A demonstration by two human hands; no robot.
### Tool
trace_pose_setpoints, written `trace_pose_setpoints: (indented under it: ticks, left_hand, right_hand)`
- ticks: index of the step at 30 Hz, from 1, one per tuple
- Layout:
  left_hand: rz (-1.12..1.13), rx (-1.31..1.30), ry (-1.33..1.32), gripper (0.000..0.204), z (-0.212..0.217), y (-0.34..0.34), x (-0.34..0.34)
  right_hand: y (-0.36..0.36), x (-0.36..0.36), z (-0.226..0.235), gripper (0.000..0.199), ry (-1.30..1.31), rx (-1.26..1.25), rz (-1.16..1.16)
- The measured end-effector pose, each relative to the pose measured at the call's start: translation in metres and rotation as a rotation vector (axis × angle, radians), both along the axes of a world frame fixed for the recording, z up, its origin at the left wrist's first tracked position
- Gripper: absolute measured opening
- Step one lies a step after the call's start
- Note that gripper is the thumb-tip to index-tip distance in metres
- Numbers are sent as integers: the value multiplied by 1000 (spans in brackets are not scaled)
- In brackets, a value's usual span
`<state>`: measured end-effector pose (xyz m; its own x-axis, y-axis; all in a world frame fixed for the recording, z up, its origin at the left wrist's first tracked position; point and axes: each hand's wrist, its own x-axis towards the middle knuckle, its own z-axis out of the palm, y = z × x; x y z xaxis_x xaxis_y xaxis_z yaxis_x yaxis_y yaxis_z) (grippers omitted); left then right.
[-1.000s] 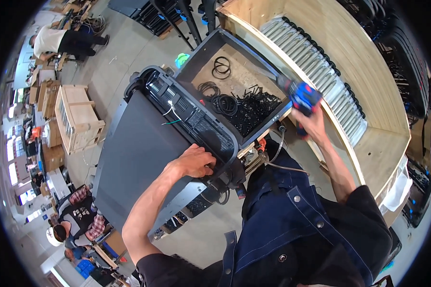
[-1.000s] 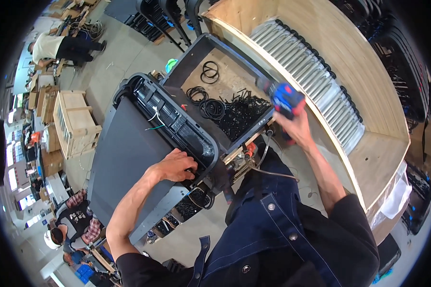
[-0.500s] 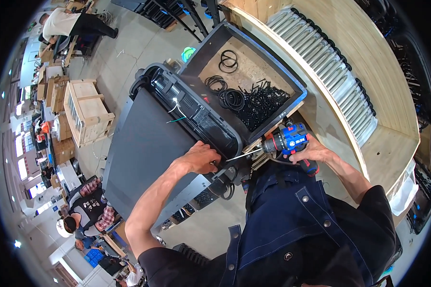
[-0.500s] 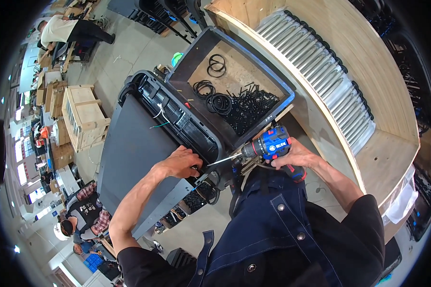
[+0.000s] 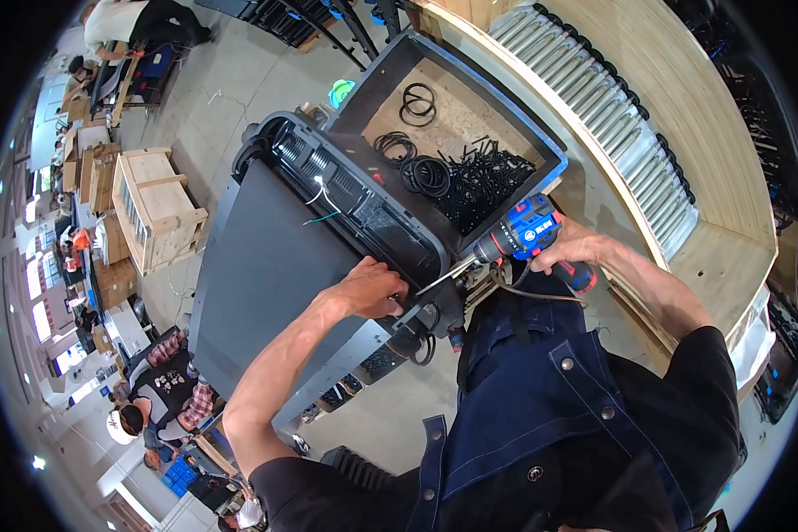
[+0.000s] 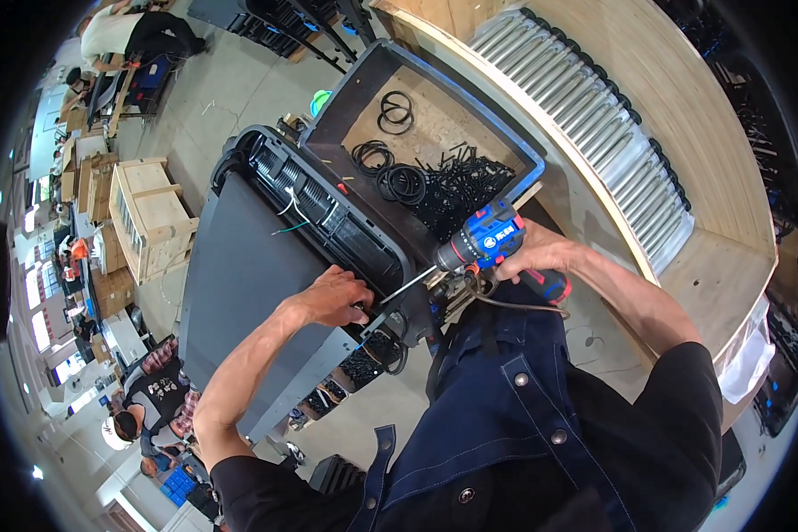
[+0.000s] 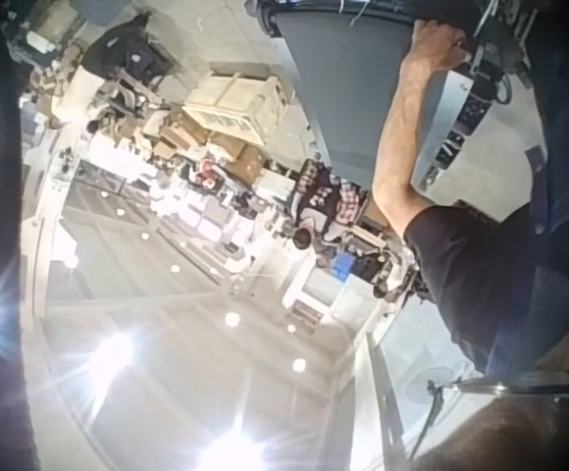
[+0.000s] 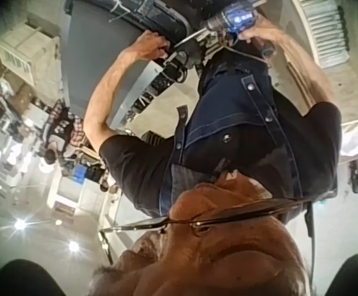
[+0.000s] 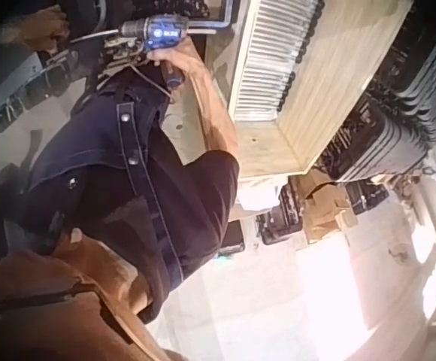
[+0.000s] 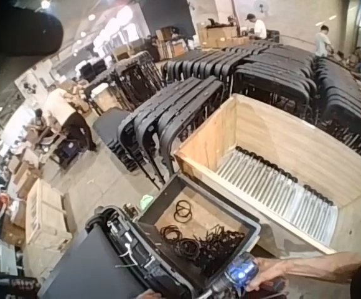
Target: Assembling the base and motor components of a treadmill using power tools in a factory.
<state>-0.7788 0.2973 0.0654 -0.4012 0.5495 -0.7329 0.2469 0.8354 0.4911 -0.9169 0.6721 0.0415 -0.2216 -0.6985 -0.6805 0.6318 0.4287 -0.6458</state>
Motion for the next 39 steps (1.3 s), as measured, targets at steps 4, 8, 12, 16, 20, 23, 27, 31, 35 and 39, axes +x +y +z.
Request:
trace_pose_setpoints:
  ticks: [4, 8, 12, 16, 20, 23, 27, 31, 35, 39]
  left_hand:
    - [55, 0, -111, 25, 10, 4, -12]
    - [76, 24, -45, 30, 13, 1, -4]
    - [149, 65, -12, 35, 21, 0, 2]
    - [308, 79, -25, 42, 35, 3, 0]
    - [948, 201, 381, 44, 69, -6, 8]
    - [1347, 188, 559, 41, 73, -22, 43]
    - [1441, -120, 779, 44, 38, -22, 116]
    - [1455, -547, 1142, 47, -17, 9, 175]
    - [1459, -700, 1202, 42, -28, 19, 204]
    - [1473, -721, 1212, 42, -28, 19, 213]
  right_hand:
    - [-5, -9, -1, 59, 18, 3, 68]
    - [-13, -12, 5, 61, -23, -42, 4]
    - [-21, -17, -5, 37, -54, -62, 98]
    - [-27, -23, -6, 36, -33, -68, 149]
    - [-31, -28, -8, 36, -57, -56, 219]
    - [-30, -33, -10, 33, -66, -54, 226]
    - [-25, -41, -24, 31, -50, -101, 228]
    - [-19, -53, -29, 43, 130, -152, 279]
    - [6, -44, -34, 57, 10, -273, 15]
    - [32, -31, -26, 51, 379, -130, -337]
